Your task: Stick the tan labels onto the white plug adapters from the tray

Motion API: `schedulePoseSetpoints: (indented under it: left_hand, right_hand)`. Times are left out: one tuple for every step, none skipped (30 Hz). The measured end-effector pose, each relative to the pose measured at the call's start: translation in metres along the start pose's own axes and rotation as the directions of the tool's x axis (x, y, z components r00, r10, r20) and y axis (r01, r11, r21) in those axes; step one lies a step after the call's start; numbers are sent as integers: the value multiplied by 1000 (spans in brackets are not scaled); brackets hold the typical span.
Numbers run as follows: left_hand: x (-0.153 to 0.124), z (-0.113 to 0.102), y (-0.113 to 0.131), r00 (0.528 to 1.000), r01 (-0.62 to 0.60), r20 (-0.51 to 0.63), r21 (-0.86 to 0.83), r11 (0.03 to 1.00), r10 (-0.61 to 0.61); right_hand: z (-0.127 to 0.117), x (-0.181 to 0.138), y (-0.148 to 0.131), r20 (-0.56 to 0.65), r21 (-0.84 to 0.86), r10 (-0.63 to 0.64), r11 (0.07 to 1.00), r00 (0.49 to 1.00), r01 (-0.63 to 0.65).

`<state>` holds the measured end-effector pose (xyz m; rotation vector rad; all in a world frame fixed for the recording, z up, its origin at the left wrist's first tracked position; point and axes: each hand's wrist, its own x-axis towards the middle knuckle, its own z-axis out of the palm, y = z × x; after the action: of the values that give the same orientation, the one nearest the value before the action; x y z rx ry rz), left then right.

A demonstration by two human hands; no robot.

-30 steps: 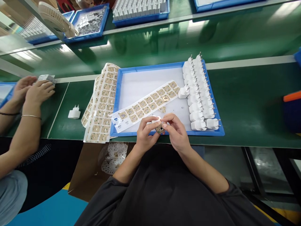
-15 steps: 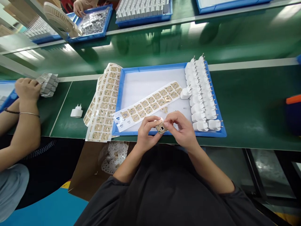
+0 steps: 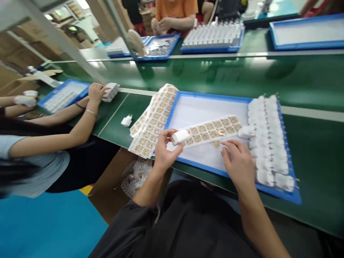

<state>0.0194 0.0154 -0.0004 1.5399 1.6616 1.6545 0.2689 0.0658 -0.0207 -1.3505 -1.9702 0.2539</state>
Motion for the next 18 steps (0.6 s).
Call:
schedulePoseSetpoints:
  left_hand:
    - [12, -21, -8, 997, 25, -70, 71, 997, -20]
    - [24, -44, -18, 990, 63, -134, 151, 986, -42]
    - [36, -69, -29, 979, 113, -193, 237, 965, -67]
    - [47, -93, -41, 964, 175, -247, 320, 931, -96]
    - [57, -115, -53, 942, 230, -316, 373, 899, -111]
    - [66, -134, -66, 921, 281, -368, 404, 870, -127]
    - [73, -150, -78, 912, 322, -384, 451, 832, -145]
    - [79, -161, -91, 910, 346, -384, 502, 793, -154]
    - [83, -169, -103, 915, 353, -370, 548, 759, -159]
    - [85, -174, -114, 925, 345, -347, 591, 730, -156]
    - [87, -176, -124, 936, 325, -322, 625, 710, -146]
    - [87, -177, -134, 944, 304, -301, 646, 700, -133]
    - [87, -178, -142, 950, 289, -289, 658, 695, -121]
    - [88, -180, -150, 952, 281, -283, 663, 694, -115]
    - [88, -183, -156, 948, 290, -294, 658, 695, -118]
    - [90, -186, -160, 943, 306, -309, 653, 693, -125]
    - [91, -191, -163, 938, 318, -319, 646, 694, -133]
    - [94, -196, -164, 933, 330, -334, 641, 693, -136]
  right_hand:
    - [3, 1, 3, -7, -31, -19, 999, 1000, 19]
    - [5, 2, 6, -15, -39, -34, 999, 999, 33]
    - [5, 2, 7, -14, -32, -49, 998, 999, 48]
    - [6, 1, 8, -7, -21, -63, 998, 998, 63]
    - [6, 0, 9, 5, -8, -75, 997, 997, 75]
    - [5, 0, 9, 20, 5, -83, 997, 996, 83]
    - [5, -1, 9, 35, 15, -86, 996, 996, 85]
    - [5, -1, 9, 46, 24, -86, 996, 995, 85]
    - [5, -1, 9, 53, 30, -82, 996, 995, 80]
    - [6, -2, 9, 59, 35, -75, 997, 995, 73]
    - [6, -2, 8, 62, 41, -68, 997, 996, 66]
    - [6, -2, 8, 64, 47, -62, 997, 996, 59]
    - [6, -3, 8, 68, 54, -55, 997, 996, 52]
    - [6, -4, 8, 72, 60, -50, 997, 996, 45]
    - [5, -5, 7, 76, 63, -43, 997, 996, 39]
    - [5, -6, 7, 78, 61, -36, 998, 996, 32]
    - [5, -6, 6, 83, 53, -28, 998, 996, 24]
    - [4, -7, 6, 86, 42, -19, 999, 996, 16]
